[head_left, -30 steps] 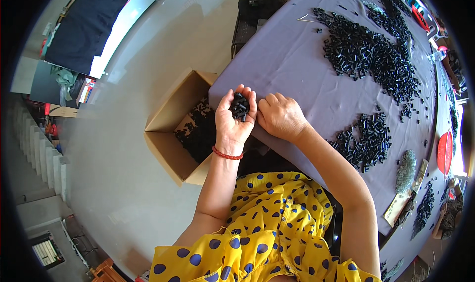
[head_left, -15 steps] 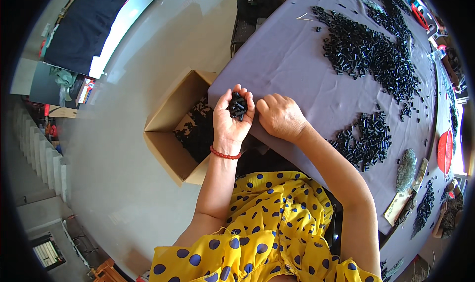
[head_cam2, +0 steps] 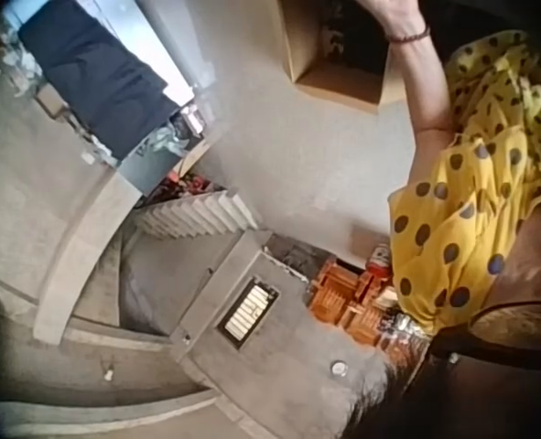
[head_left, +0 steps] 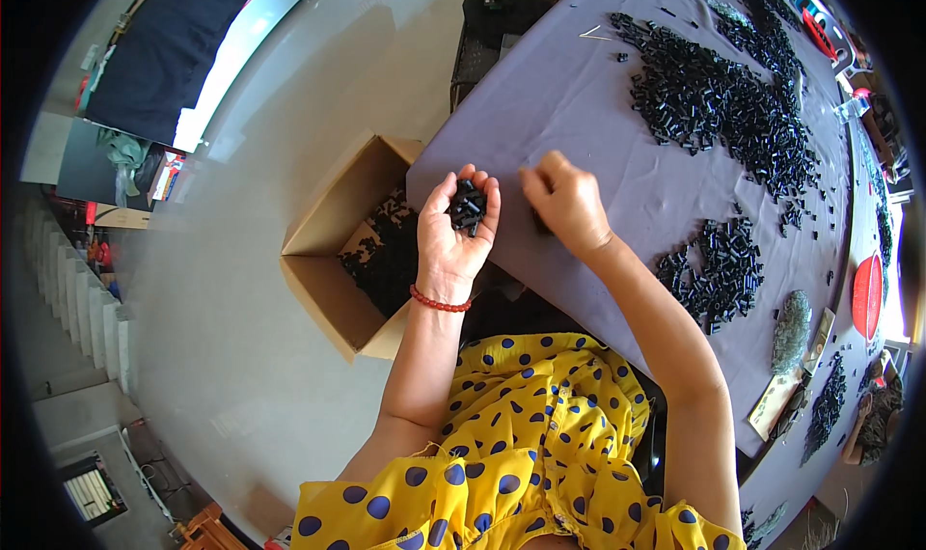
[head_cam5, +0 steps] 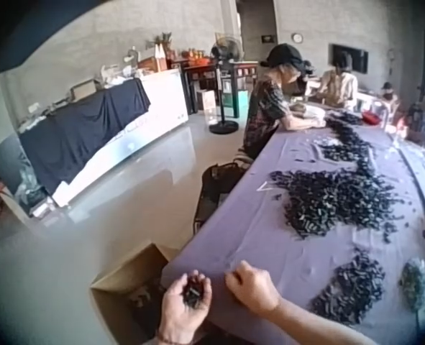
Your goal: Assembling small black plastic components by hand on a workbench.
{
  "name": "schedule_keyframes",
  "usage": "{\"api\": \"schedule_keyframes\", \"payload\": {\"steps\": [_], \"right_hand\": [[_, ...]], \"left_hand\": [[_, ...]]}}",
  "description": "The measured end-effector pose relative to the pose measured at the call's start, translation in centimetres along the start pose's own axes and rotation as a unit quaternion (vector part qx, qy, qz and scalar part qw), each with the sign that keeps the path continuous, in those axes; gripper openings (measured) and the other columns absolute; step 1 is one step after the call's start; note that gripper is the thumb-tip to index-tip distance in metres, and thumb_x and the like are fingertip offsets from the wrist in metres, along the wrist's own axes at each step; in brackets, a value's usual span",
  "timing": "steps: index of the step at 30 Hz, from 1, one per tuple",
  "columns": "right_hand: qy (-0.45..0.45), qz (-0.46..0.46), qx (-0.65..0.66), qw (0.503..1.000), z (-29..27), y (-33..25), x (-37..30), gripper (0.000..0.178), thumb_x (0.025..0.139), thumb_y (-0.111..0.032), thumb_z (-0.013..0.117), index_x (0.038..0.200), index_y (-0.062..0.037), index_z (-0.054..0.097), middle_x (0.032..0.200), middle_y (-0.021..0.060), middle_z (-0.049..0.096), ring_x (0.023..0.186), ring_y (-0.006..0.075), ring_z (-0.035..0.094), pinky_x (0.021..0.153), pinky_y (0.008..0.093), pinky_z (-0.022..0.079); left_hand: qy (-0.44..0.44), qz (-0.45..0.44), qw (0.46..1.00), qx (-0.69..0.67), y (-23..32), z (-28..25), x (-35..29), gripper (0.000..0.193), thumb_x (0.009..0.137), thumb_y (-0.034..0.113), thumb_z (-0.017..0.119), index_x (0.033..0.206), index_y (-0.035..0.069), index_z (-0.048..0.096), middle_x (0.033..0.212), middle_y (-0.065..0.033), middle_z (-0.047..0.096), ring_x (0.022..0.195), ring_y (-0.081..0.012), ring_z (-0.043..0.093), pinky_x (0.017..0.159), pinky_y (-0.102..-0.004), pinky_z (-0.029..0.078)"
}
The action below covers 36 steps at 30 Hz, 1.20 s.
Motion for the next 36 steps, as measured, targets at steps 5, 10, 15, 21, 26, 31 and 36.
{"api": "schedule_keyframes", "payload": {"steps": [5, 10, 15, 21, 26, 31, 36], "right_hand": [[0.031, 0.258, 0.188, 0.947, -1.4, -1.8, 2.4, 0.033, 0.096, -0.024, 0.073, 0.076, -0.0009, 0.059, 0.064, -0.0033, 0.053, 0.060, 0.0050, 0.044, 0.052, 0.0282, 0.043], [0.006, 0.154, 0.235, 0.960, -1.0, -5.6, 2.8, 0.036, 0.102, -0.029, 0.068, 0.082, -0.0008, 0.056, 0.063, 0.0016, 0.050, 0.062, 0.0086, 0.045, 0.055, 0.0328, 0.045], [-0.024, 0.055, 0.150, 0.987, -0.2, -3.9, 1.2, 0.042, 0.106, -0.032, 0.059, 0.081, 0.0002, 0.052, 0.065, 0.0136, 0.048, 0.061, 0.0136, 0.049, 0.059, 0.0360, 0.048], [-0.031, 0.090, 0.253, 0.963, -1.3, -5.6, 1.0, 0.048, 0.110, -0.038, 0.050, 0.078, -0.0025, 0.053, 0.069, 0.0022, 0.056, 0.063, 0.0117, 0.052, 0.060, 0.0306, 0.049], [0.014, 0.101, 0.381, 0.919, -1.8, -6.8, 1.5, 0.047, 0.112, -0.042, 0.041, 0.091, -0.0044, 0.060, 0.084, 0.0056, 0.066, 0.073, 0.0113, 0.061, 0.070, 0.0283, 0.051], [-0.019, 0.103, 0.018, 0.994, -3.0, -2.4, 2.3, 0.028, 0.103, -0.026, 0.058, 0.091, -0.0013, 0.061, 0.080, 0.0141, 0.068, 0.069, 0.0268, 0.068, 0.064, 0.0398, 0.056], [-0.183, 0.050, -0.198, 0.962, -2.0, -0.8, -0.5, 0.037, 0.094, -0.035, 0.069, 0.097, -0.0003, 0.056, 0.088, 0.0232, 0.070, 0.083, 0.0434, 0.070, 0.074, 0.0510, 0.057]], "left_hand": [[0.027, -0.014, 0.999, 0.016, -2.7, 0.8, -0.6, 0.018, 0.101, 0.014, 0.062, 0.104, -0.003, 0.066, 0.106, -0.0166, 0.070, 0.105, -0.0318, 0.069, 0.100, -0.0445, 0.060], [-0.028, -0.083, 0.995, 0.050, -5.4, -0.3, 0.0, 0.024, 0.106, 0.019, 0.051, 0.112, 0.003, 0.067, 0.111, -0.0096, 0.072, 0.109, -0.0243, 0.069, 0.101, -0.0434, 0.056], [-0.009, -0.122, 0.991, 0.046, -6.7, 0.8, -0.2, 0.026, 0.107, 0.023, 0.046, 0.114, 0.008, 0.065, 0.116, -0.0055, 0.069, 0.112, -0.0196, 0.066, 0.100, -0.0397, 0.054], [0.007, -0.123, 0.991, 0.044, -7.1, 0.8, 0.0, 0.026, 0.107, 0.024, 0.047, 0.118, 0.008, 0.064, 0.122, -0.0050, 0.068, 0.118, -0.0187, 0.064, 0.102, -0.0395, 0.053], [-0.068, -0.151, 0.986, -0.035, -6.4, -0.2, 0.7, 0.025, 0.107, 0.025, 0.049, 0.117, 0.006, 0.063, 0.118, -0.0089, 0.069, 0.115, -0.0235, 0.065, 0.102, -0.0419, 0.054], [0.045, -0.081, 0.993, -0.069, -4.2, 1.8, 0.1, 0.029, 0.108, 0.024, 0.048, 0.109, 0.000, 0.062, 0.111, -0.0187, 0.067, 0.112, -0.0333, 0.065, 0.109, -0.0545, 0.051], [0.035, -0.098, 0.995, -0.003, -1.9, 0.3, -0.6, 0.024, 0.105, 0.028, 0.052, 0.109, 0.009, 0.067, 0.112, -0.0091, 0.071, 0.108, -0.0260, 0.066, 0.103, -0.0537, 0.048]]}}
Point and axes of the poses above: each hand's wrist, its own x-axis towards the middle knuckle, its own z-axis out of the palm, y = z × x, the point moved 2 cm from there along x, towards the middle knuckle
